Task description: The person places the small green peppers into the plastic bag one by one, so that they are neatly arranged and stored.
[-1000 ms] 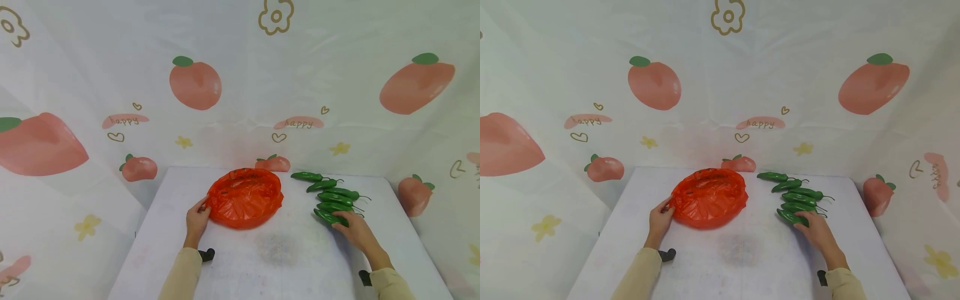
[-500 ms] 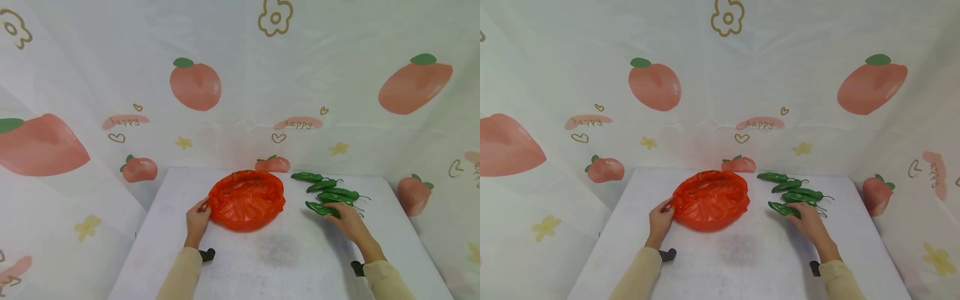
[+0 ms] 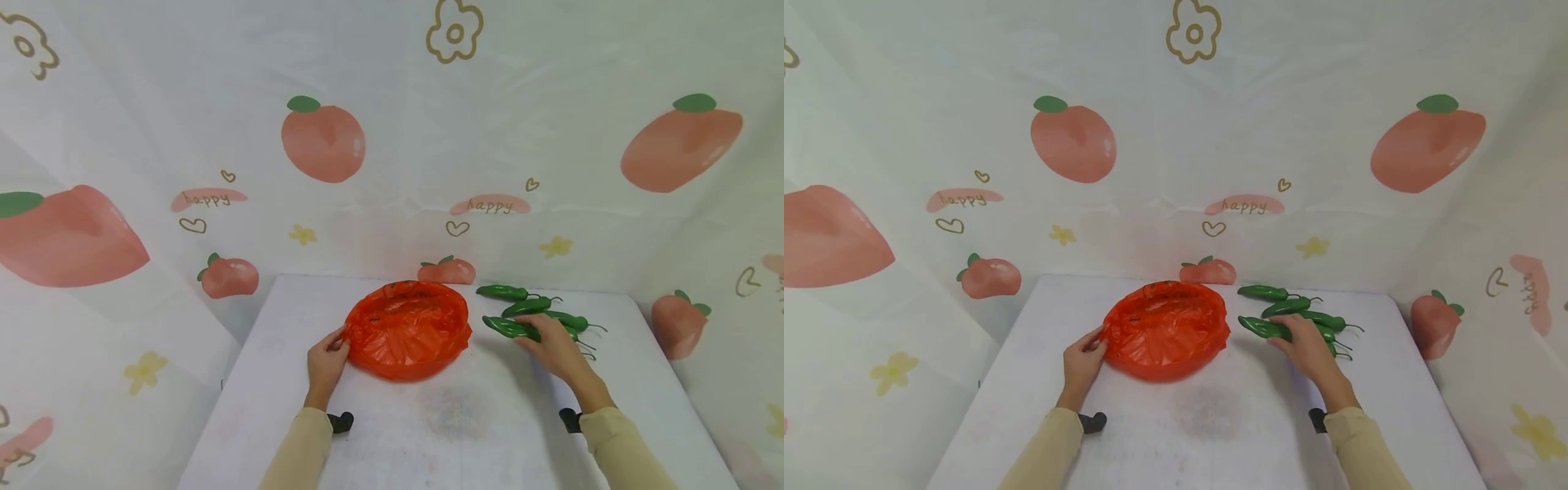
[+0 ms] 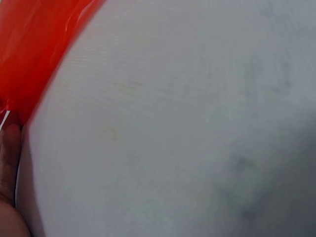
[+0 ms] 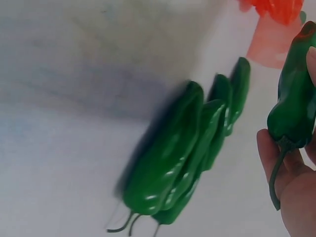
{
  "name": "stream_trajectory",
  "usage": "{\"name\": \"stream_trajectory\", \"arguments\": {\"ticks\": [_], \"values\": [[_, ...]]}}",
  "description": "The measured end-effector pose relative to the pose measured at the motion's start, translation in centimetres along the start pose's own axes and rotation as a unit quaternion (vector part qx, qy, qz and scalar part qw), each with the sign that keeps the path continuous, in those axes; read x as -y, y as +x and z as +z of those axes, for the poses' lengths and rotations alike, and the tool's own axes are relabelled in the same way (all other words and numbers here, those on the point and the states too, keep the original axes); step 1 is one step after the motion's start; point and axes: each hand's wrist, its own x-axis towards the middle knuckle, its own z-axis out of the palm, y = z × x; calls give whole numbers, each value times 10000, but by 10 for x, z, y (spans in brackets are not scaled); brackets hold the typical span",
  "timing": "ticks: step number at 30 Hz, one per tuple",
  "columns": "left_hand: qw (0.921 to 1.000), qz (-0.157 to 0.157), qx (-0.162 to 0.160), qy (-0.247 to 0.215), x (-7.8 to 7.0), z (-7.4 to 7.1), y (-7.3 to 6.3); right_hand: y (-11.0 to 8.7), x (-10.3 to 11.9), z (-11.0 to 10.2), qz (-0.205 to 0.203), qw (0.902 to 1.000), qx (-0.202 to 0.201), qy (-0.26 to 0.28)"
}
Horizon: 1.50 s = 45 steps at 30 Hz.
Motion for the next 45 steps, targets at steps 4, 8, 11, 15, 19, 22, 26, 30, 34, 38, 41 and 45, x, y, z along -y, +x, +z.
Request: {"name": "stream_trajectory", "arguments": {"ticks": [4, 8, 11, 15, 19, 22, 26, 30, 34, 38, 41, 45], "values": [[10000, -10, 19, -26, -1, -1, -1, 9, 6, -1, -35, 10000, -11, -63], [9999, -65, 103, 6, -1, -1, 1, 18, 10, -3, -103, 9999, 59, -36], [9997, -140, 192, 43, -2, -2, 2, 23, 14, -5, -102, 9998, 172, 72], [9993, -239, 277, 43, -3, -2, 3, 30, 21, -8, 36, 9992, 296, 267], [9993, -262, 249, 48, -2, -2, 4, 39, 30, -10, 57, 9986, 376, 361], [9995, -241, 213, 35, -1, -1, 3, 45, 34, -10, -19, 9983, 422, 398], [9994, -247, 235, 29, -2, -2, 3, 54, 39, -10, -136, 9981, 439, 399], [9995, -234, 195, 27, -5, -5, 4, 64, 42, -8, -182, 9973, 570, 431], [9995, -240, 202, 93, -6, -5, 4, 75, 43, -4, -124, 9966, 692, 434], [9993, -263, 216, 143, -5, -4, 3, 83, 45, -1, -79, 9955, 813, 489], [9994, -276, 191, 129, -5, -4, 2, 87, 48, 2, -54, 9948, 913, 453], [9993, -308, 175, 137, -5, -3, 1, 94, 52, 6, -88, 9941, 1016, 370]]}}
